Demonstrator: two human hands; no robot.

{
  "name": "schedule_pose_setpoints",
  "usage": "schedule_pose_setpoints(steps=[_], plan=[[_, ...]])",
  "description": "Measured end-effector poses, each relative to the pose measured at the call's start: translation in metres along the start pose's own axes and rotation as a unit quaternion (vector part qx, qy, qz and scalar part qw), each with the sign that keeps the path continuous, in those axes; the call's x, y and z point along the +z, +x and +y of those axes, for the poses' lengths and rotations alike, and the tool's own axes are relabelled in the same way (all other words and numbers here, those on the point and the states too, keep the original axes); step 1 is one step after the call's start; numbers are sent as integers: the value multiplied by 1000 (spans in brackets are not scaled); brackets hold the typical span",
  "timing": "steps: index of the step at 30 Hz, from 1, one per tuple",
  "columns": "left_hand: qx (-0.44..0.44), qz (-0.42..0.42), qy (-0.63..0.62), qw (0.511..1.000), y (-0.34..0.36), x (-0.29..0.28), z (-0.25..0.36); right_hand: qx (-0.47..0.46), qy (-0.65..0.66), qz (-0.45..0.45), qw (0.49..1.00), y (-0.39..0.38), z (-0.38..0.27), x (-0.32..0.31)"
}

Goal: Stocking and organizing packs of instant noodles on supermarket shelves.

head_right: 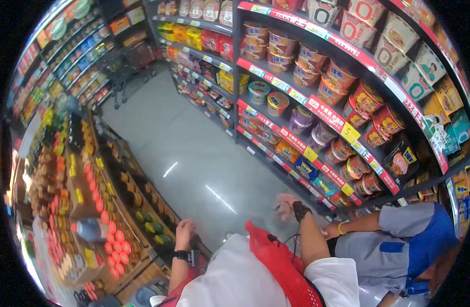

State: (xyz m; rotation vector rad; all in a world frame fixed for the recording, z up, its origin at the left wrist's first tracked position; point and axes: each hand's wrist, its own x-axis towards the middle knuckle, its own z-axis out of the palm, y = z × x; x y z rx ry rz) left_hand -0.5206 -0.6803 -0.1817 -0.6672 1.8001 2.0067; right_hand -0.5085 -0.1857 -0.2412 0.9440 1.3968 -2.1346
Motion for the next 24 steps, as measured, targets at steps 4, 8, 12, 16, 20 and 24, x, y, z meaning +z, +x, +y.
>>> schedule_pose_setpoints(steps=[4, 8, 12, 16, 20, 24], plan=[[-34, -25, 73, 996, 66, 8, 60, -113, -28, 164, 980, 20, -15, 7], [-65, -70, 111, 989, 143, 26, 114, 30, -489, 349, 799, 66, 31, -33], [-107, -111, 14, 988, 205, 20, 175, 221, -524, 206, 796, 93, 63, -11], [-77, -122, -1, 989, 264, 27, 244, 120, -683, 50, 719, 177, 75, -13], [-80, -63, -46, 994, 314, 2, 276, -29, -586, 191, 787, 255, -52, 76], [-142, -125, 41, 981, 394, -58, 264, -158, -333, 164, 915, 259, -184, 186]])
